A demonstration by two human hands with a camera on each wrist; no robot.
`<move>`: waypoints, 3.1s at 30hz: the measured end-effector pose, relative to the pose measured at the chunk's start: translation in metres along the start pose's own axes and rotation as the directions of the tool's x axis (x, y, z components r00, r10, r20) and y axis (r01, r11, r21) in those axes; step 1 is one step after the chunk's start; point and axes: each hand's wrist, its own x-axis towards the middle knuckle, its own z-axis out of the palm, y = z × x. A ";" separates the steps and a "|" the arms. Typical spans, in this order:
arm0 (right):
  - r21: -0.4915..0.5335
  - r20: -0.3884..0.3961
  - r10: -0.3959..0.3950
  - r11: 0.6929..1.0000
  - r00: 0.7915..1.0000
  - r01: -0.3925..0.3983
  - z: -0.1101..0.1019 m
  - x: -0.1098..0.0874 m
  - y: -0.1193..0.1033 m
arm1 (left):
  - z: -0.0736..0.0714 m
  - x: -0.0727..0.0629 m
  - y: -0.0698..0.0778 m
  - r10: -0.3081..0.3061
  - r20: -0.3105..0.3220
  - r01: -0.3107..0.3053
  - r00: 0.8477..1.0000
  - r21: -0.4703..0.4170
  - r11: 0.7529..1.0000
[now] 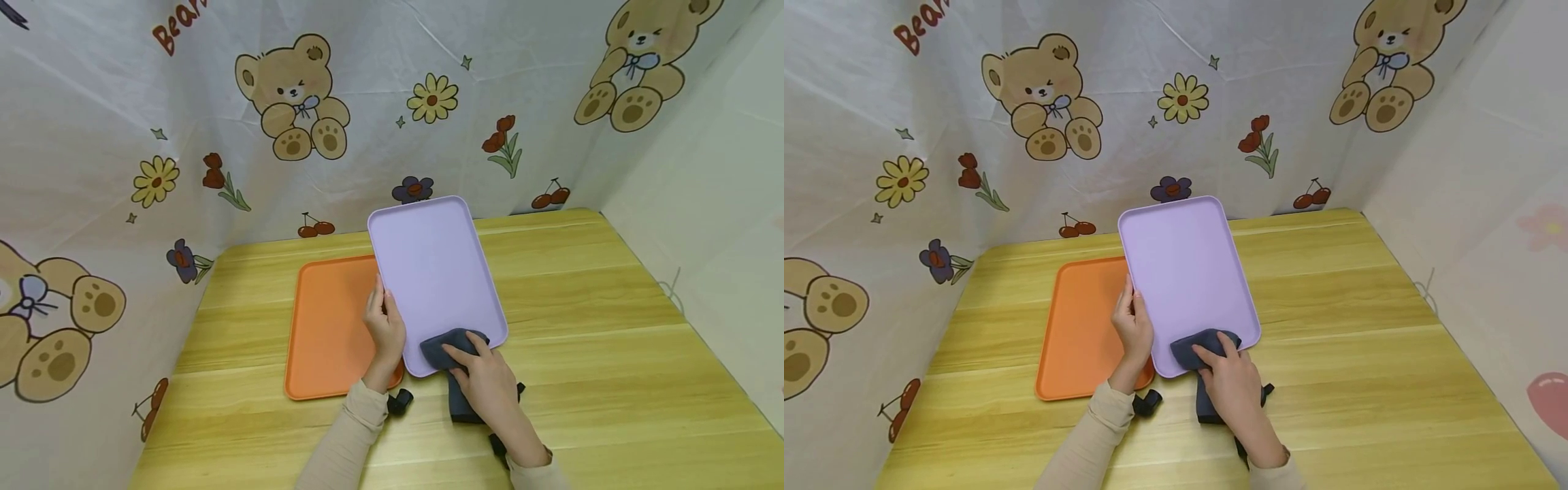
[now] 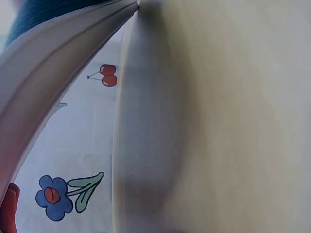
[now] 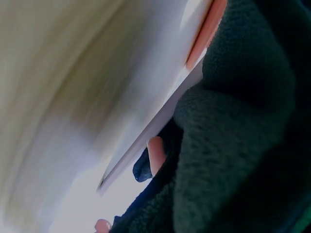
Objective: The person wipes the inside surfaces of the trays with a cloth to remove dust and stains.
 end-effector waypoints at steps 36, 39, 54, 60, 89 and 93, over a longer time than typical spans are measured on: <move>-0.120 -0.066 0.160 0.979 0.985 -0.167 -0.018 0.024 0.069 | -0.002 0.000 -0.005 -0.041 0.056 0.038 0.998 0.050 0.998; -0.102 -0.101 0.202 0.972 0.974 -0.212 -0.025 0.025 0.075 | -0.001 0.000 -0.005 -0.076 0.073 0.073 0.994 0.040 0.997; 0.087 -0.242 0.290 0.957 0.926 -0.277 -0.052 0.025 0.079 | 0.019 -0.005 -0.004 -0.287 0.228 0.292 0.930 0.016 0.956; 0.126 -0.304 0.234 0.971 0.924 -0.204 -0.052 0.024 0.072 | 0.034 -0.008 -0.003 -0.382 0.279 0.388 0.881 0.036 0.921; 0.169 -0.300 0.223 0.969 0.927 -0.178 -0.040 0.022 0.058 | 0.043 -0.022 0.001 -0.616 0.362 0.488 0.700 0.387 0.782; 0.171 -0.293 0.219 0.970 0.931 -0.175 -0.040 0.022 0.055 | 0.039 -0.021 0.005 -0.588 0.400 0.444 0.703 0.399 0.802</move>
